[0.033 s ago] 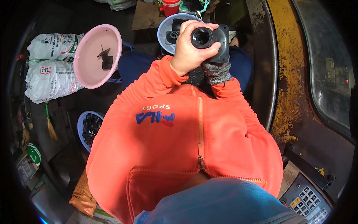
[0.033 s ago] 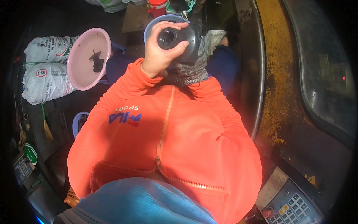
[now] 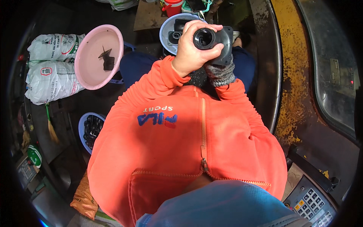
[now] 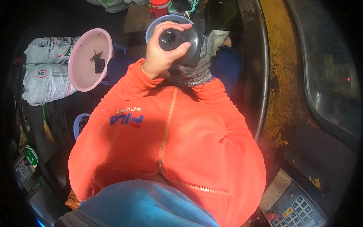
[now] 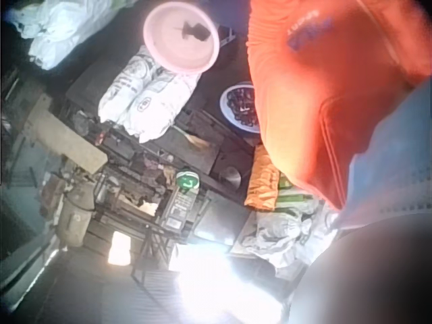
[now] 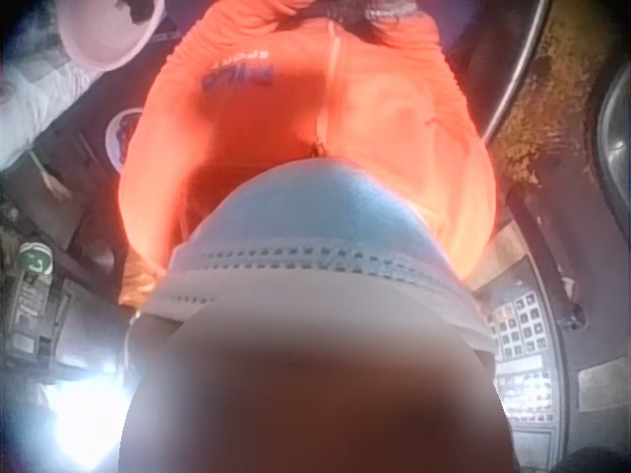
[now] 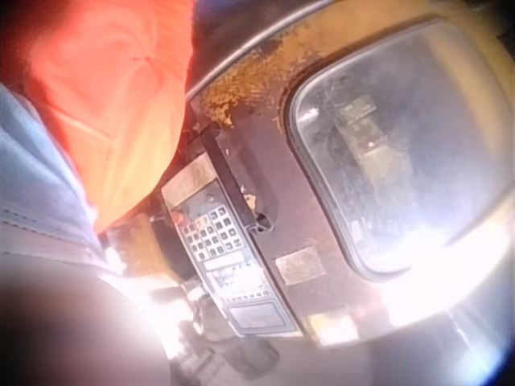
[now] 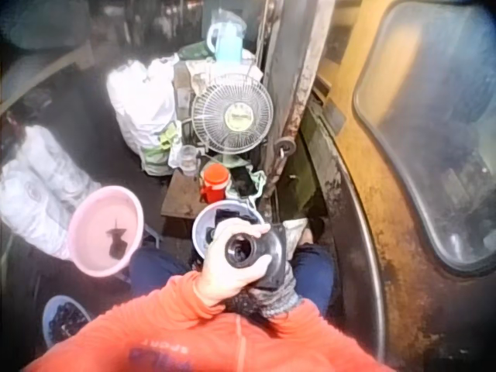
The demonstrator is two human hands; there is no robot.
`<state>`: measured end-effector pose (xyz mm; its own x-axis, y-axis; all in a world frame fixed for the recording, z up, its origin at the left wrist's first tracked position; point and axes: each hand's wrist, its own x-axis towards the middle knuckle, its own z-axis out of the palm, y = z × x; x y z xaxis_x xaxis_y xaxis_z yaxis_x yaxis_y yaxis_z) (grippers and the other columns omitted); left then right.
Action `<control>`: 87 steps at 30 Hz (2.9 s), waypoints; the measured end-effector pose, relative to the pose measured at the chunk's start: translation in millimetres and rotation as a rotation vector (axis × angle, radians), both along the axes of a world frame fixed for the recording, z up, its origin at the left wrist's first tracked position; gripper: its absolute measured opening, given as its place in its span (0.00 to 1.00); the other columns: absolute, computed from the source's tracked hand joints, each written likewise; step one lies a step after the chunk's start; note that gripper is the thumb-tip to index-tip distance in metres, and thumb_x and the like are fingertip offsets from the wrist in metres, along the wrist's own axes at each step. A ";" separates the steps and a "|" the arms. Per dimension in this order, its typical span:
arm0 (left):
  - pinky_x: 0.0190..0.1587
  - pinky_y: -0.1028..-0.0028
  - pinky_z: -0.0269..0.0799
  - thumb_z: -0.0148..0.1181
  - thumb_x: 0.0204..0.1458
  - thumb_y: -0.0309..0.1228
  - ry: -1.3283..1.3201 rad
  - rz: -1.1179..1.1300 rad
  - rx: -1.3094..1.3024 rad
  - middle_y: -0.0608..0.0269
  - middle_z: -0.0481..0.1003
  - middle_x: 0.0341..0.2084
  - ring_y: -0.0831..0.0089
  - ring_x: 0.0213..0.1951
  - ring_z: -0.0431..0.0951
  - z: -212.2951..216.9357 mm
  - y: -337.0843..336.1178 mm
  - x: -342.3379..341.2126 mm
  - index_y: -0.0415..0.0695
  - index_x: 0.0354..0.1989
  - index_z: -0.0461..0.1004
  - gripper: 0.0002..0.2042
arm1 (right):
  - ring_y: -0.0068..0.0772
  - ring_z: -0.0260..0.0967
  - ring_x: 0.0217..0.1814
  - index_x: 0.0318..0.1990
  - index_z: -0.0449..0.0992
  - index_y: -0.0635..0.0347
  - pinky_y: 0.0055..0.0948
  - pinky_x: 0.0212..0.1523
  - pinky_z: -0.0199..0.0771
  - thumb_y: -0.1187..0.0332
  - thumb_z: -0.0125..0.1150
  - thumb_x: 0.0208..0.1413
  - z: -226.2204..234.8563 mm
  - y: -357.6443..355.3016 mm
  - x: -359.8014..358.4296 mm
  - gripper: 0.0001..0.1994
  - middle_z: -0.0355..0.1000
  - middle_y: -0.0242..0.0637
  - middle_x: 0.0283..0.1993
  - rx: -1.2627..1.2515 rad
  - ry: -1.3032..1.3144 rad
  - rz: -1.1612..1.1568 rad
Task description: The person sits on the floor and repeatedly cleans small black molded parts by hand, rubbing each part and placing it into a blue basin. The person handles the parts one at a time, rotating them to clean different sides.
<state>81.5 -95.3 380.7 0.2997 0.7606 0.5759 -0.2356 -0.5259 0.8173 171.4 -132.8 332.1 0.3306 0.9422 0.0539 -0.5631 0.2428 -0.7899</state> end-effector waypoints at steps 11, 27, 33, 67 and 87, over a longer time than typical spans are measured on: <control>0.53 0.71 0.64 0.66 0.35 0.22 0.025 -0.602 -0.051 0.59 0.75 0.40 0.69 0.47 0.73 9.0 25.2 -22.4 0.42 0.34 0.72 0.15 | 0.25 0.52 0.64 0.60 0.53 0.58 0.25 0.61 0.57 0.69 0.53 0.55 50.0 -19.1 17.2 0.26 0.57 0.35 0.58 -0.231 -0.877 0.436; 0.55 0.70 0.61 0.64 0.42 0.20 -0.068 -0.041 -0.122 0.56 0.74 0.44 0.70 0.49 0.70 6.8 -9.0 -1.9 0.42 0.41 0.67 0.17 | 0.27 0.58 0.59 0.58 0.57 0.60 0.26 0.58 0.60 0.71 0.52 0.56 21.2 -10.5 13.9 0.22 0.60 0.34 0.56 0.013 -0.496 0.187; 0.53 0.70 0.63 0.66 0.36 0.22 -0.088 -0.248 -0.091 0.61 0.77 0.38 0.70 0.45 0.71 12.4 6.4 -8.8 0.42 0.36 0.69 0.17 | 0.26 0.59 0.59 0.57 0.58 0.60 0.26 0.56 0.63 0.72 0.55 0.53 54.5 -14.0 20.2 0.23 0.60 0.35 0.56 -0.006 -0.817 0.300; 0.52 0.68 0.68 0.70 0.35 0.25 -0.057 -0.327 0.037 0.57 0.77 0.39 0.66 0.47 0.75 5.7 5.1 -12.9 0.42 0.36 0.69 0.19 | 0.30 0.66 0.52 0.54 0.64 0.60 0.30 0.50 0.67 0.69 0.60 0.51 44.7 -26.8 22.7 0.22 0.68 0.35 0.51 0.016 -0.926 0.267; 0.63 0.68 0.53 0.70 0.37 0.26 0.206 -0.448 -0.180 0.56 0.64 0.58 0.68 0.61 0.60 12.2 22.7 -21.3 0.40 0.53 0.64 0.31 | 0.29 0.65 0.54 0.51 0.67 0.58 0.31 0.50 0.68 0.69 0.57 0.51 42.4 -20.5 29.3 0.19 0.66 0.35 0.50 0.077 -1.494 -0.037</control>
